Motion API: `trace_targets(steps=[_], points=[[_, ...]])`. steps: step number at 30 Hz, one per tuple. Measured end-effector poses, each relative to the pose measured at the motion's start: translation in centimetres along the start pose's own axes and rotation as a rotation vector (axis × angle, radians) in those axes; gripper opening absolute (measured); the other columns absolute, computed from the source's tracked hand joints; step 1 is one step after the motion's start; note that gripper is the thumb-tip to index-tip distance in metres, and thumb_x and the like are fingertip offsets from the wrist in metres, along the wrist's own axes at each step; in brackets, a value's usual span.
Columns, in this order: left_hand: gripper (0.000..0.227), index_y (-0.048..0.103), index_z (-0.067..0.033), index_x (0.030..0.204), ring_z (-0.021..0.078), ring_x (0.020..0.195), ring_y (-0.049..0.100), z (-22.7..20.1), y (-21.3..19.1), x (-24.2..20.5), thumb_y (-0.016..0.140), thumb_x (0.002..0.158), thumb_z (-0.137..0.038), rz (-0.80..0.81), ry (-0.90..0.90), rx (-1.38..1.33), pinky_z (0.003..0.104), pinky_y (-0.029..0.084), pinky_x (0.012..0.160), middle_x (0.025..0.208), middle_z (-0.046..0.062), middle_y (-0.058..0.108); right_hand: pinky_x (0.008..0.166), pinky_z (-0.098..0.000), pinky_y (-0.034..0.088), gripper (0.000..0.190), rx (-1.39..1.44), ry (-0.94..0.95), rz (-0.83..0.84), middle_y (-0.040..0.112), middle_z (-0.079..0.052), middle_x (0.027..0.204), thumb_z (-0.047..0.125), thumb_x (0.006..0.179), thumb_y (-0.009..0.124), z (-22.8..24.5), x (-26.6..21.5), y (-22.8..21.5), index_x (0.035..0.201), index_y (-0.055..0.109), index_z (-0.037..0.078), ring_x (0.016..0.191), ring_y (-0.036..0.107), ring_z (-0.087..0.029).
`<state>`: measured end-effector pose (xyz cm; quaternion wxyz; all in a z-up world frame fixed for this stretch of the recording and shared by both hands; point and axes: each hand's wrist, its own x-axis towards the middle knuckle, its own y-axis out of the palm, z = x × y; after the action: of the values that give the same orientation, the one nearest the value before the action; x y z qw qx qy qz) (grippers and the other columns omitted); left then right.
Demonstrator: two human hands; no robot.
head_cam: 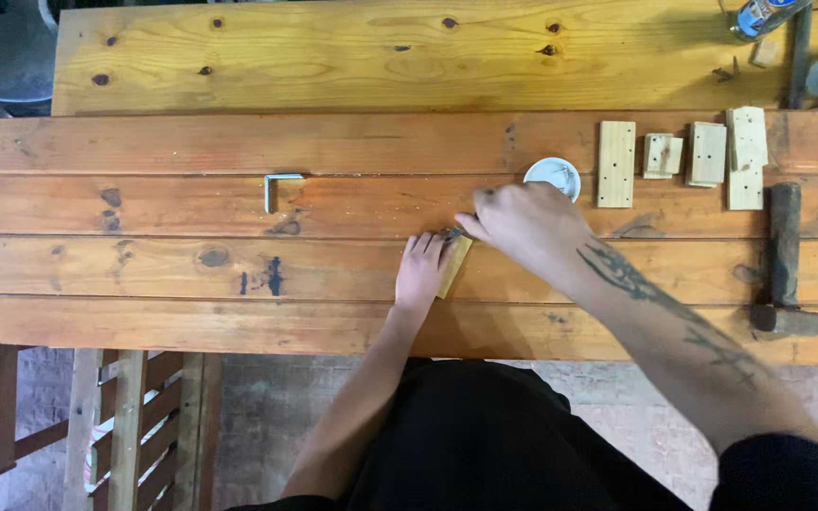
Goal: The person attaches metal brackets to small wooden blocks using a screwdriver and screws. They position each bracket, insert screws, and tighten them, repeating the process for multiple blocks on a wooden workbench.
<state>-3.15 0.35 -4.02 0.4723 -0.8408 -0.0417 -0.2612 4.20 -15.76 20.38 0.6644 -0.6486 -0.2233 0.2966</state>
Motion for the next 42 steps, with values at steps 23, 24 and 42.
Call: trace_targets(steps=[23,24,42], points=[[0.009,0.067,-0.0054,0.094,0.0395,0.086,0.069,1.6,2.4,0.6,0.071,0.086,-0.007,0.255,-0.397,-0.321,0.044,0.057,0.079,0.089,0.016,0.066,0.051,-0.0371,0.055,0.033,-0.110,-0.037,-0.294,0.066,-0.001,0.059,0.047,0.100,0.061,0.6,-1.7,1.6,0.097,0.065,0.015,0.051,0.070,-0.022],[0.012,0.066,-0.0049,0.095,0.0391,0.087,0.070,1.5,2.1,0.9,0.072,0.085,-0.008,0.277,-0.408,-0.304,0.044,0.057,0.081,0.090,0.015,0.067,0.049,-0.0322,0.053,0.030,-0.235,-0.057,-0.290,0.066,0.003,0.058,0.048,0.097,0.064,0.9,-2.0,1.0,0.094,0.069,0.018,0.049,0.069,-0.017],[0.016,0.064,-0.0006,0.096,0.0401,0.095,0.068,2.5,3.4,0.6,0.064,0.081,0.006,0.340,-0.304,-0.313,0.045,0.055,0.088,0.093,0.018,0.067,0.071,-0.0416,0.063,0.030,0.126,-0.296,0.041,0.068,-0.014,0.111,0.032,0.107,0.047,1.2,-1.1,-1.7,0.119,0.062,0.010,0.082,0.076,-0.029]])
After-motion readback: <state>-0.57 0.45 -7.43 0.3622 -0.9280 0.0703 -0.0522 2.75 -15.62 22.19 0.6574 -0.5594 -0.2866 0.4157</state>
